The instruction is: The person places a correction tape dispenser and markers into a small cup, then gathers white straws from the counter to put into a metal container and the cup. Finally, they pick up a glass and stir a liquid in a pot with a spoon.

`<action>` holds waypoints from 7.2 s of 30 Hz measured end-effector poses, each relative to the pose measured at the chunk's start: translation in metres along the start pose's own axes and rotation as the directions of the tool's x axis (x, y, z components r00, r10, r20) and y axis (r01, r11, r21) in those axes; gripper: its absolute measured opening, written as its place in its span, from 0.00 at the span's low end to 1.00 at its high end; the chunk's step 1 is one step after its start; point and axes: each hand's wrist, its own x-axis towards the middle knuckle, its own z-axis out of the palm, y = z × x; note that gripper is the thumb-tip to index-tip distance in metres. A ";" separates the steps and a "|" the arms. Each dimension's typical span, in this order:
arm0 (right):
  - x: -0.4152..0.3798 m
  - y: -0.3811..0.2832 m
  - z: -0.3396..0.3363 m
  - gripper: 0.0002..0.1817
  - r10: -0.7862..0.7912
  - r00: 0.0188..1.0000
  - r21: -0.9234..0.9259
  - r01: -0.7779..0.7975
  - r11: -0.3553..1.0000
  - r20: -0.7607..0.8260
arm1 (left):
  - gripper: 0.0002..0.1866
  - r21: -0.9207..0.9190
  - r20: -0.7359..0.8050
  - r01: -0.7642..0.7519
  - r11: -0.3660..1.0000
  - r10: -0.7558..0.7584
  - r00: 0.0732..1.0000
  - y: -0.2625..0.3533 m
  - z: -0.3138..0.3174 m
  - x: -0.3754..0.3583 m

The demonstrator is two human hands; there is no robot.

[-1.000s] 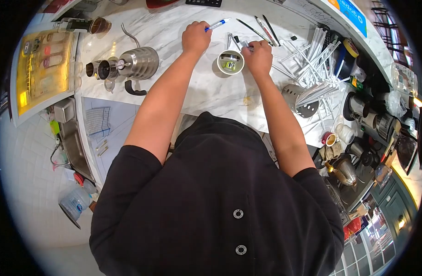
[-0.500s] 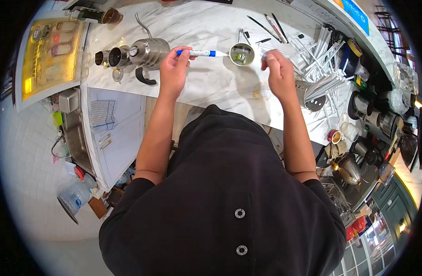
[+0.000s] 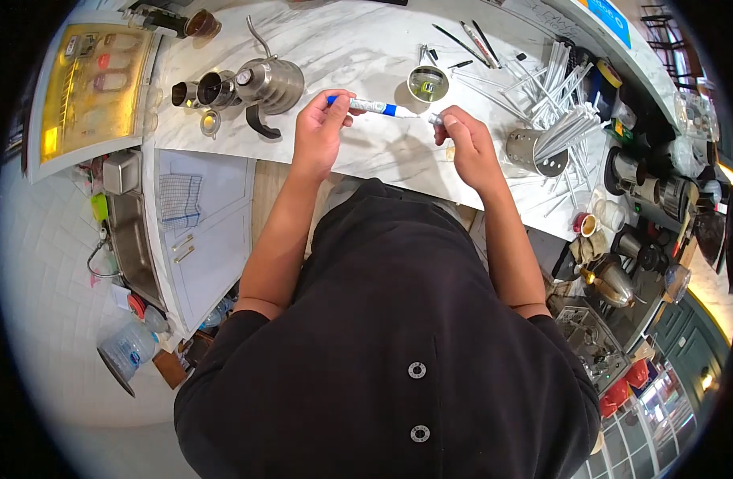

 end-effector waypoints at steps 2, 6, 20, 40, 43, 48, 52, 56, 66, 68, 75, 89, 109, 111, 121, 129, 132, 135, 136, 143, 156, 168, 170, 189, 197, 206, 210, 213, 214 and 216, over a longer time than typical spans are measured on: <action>-0.004 0.000 0.000 0.17 0.019 1.000 -0.005 -0.019 1.000 0.000 | 0.14 0.035 0.026 -0.018 0.999 0.017 1.000 0.001 -0.004 0.001; -0.010 -0.009 0.008 0.17 0.009 1.000 -0.044 -0.008 0.999 0.017 | 0.14 0.030 0.074 -0.009 1.000 0.007 0.997 -0.001 0.000 -0.001; -0.031 -0.008 0.029 0.18 -0.077 0.990 -0.166 0.057 0.985 -0.115 | 0.19 0.361 0.118 -0.137 0.922 0.101 0.988 0.002 0.031 -0.015; -0.045 0.038 0.044 0.16 -0.016 0.980 -0.174 -0.019 0.985 -0.198 | 0.18 0.390 0.103 -0.157 0.907 0.126 0.987 0.001 0.084 0.011; -0.032 0.068 0.026 0.17 0.046 0.965 -0.170 -0.092 0.981 -0.260 | 0.16 0.282 0.047 0.002 0.959 -0.015 0.999 -0.027 0.069 0.033; -0.030 0.116 0.007 0.16 0.086 0.946 -0.217 -0.159 0.963 -0.312 | 0.13 0.486 -0.050 0.027 0.873 -0.003 0.999 -0.072 0.038 0.050; -0.019 0.109 -0.001 0.12 0.017 0.959 -0.436 -0.145 0.888 -0.284 | 0.12 0.616 -0.079 -0.008 0.788 0.072 0.994 -0.099 0.023 0.038; 0.006 0.123 -0.006 0.12 -0.066 0.986 -0.684 -0.056 0.728 -0.151 | 0.13 0.843 0.067 -0.139 0.520 0.154 0.986 -0.123 0.019 0.021; 0.019 0.121 -0.001 0.14 -0.160 0.977 -0.942 0.179 0.284 0.138 | 0.10 0.776 0.363 -0.394 0.492 0.163 0.917 -0.118 0.016 0.021; 0.011 0.098 -0.007 0.11 -0.429 0.878 -0.859 0.378 0.345 0.214 | 0.09 0.725 0.356 -0.387 0.569 0.172 0.919 -0.097 0.020 0.015; -0.020 -0.001 -0.006 0.15 0.071 0.966 -0.544 0.078 0.836 0.249 | 0.19 0.566 0.403 -0.288 0.773 0.045 0.914 -0.021 0.039 -0.013; -0.024 -0.021 -0.008 0.15 -0.083 0.980 -0.621 0.180 0.763 0.183 | 0.24 0.418 0.312 -0.001 0.908 -0.143 0.939 -0.017 0.065 -0.029; 0.023 -0.006 -0.062 0.10 -0.190 0.951 -0.421 0.072 0.904 -0.245 | 0.19 0.563 0.047 -0.044 0.825 0.021 0.999 -0.065 0.050 0.051; 0.030 -0.020 -0.058 0.09 -0.276 0.949 -0.616 0.129 0.777 -0.150 | 0.18 0.572 0.031 -0.013 0.820 -0.005 1.000 -0.072 0.044 0.056; 0.061 0.025 -0.043 0.09 -0.216 0.975 -0.719 0.181 0.671 0.044 | 0.22 0.618 0.086 -0.073 0.783 0.025 0.996 -0.084 0.052 0.066; 0.061 0.048 -0.043 0.14 -0.176 0.984 -0.669 0.148 0.728 0.026 | 0.23 0.617 0.094 -0.053 0.785 -0.006 0.996 -0.082 0.054 0.070; 0.057 0.047 -0.050 0.16 -0.113 0.989 -0.524 0.045 0.850 -0.099 | 0.22 0.589 0.056 -0.048 0.807 0.019 0.998 -0.089 0.043 0.072; 0.069 0.057 -0.074 0.16 -0.090 0.957 -0.476 -0.054 0.878 -0.275 | 0.21 0.612 0.016 -0.051 0.789 0.052 0.999 -0.101 0.027 0.084; 0.075 0.064 -0.082 0.15 -0.058 0.932 -0.508 -0.142 0.850 -0.358 | 0.20 0.648 0.009 -0.048 0.760 0.056 0.998 -0.103 0.024 0.090; 0.141 0.125 -0.095 0.10 -0.154 0.963 -0.775 -0.078 0.627 -0.222 | 0.18 0.814 0.156 -0.196 0.547 0.119 0.981 -0.097 0.049 0.145; 0.151 0.132 -0.113 0.13 -0.150 0.954 -0.879 -0.167 0.448 -0.258 | 0.16 0.777 0.623 -0.624 0.086 0.035 0.781 -0.081 0.096 0.230; 0.171 0.132 -0.116 0.13 -0.067 0.873 -0.833 -0.434 0.344 -0.483 | 0.17 0.806 0.571 -0.592 -0.013 -0.245 0.784 -0.081 0.111 0.240; 0.168 0.131 -0.115 0.13 -0.005 0.860 -0.806 -0.476 0.352 -0.510 | 0.17 0.810 0.568 -0.586 -0.005 -0.235 0.788 -0.083 0.109 0.239; 0.068 0.046 -0.075 0.13 -0.205 0.825 -0.532 -0.132 0.837 -0.527 | 0.14 0.544 0.053 -0.092 0.834 0.076 0.996 -0.038 0.053 0.175; -0.003 -0.009 -0.012 0.14 -0.088 0.965 -0.428 -0.027 0.903 -0.246 | 0.19 -0.231 0.023 0.214 0.949 -0.214 0.977 -0.001 0.040 0.075; -0.020 -0.026 0.023 0.15 -0.158 0.961 -0.493 0.026 0.870 -0.228 | 0.09 -0.515 0.099 0.307 0.801 -0.300 0.949 -0.007 0.053 0.032; -0.027 -0.027 0.021 0.16 -0.200 0.954 -0.582 0.033 0.813 -0.225 | 0.08 -0.510 0.112 0.299 0.807 -0.283 0.953 -0.008 0.059 0.025; -0.027 -0.022 0.024 0.15 -0.304 0.924 -0.607 0.106 0.788 -0.232 | 0.09 -0.401 0.069 0.225 0.888 -0.216 0.974 -0.004 0.066 0.020; -0.028 -0.022 0.025 0.15 -0.302 0.923 -0.606 0.102 0.789 -0.237 | 0.10 -0.358 0.064 0.210 0.910 -0.200 0.978 -0.003 0.068 0.018; -0.030 -0.023 0.027 0.14 -0.254 0.929 -0.571 0.059 0.819 -0.268 | 0.12 -0.311 0.061 0.195 0.930 -0.186 0.981 -0.003 0.070 0.014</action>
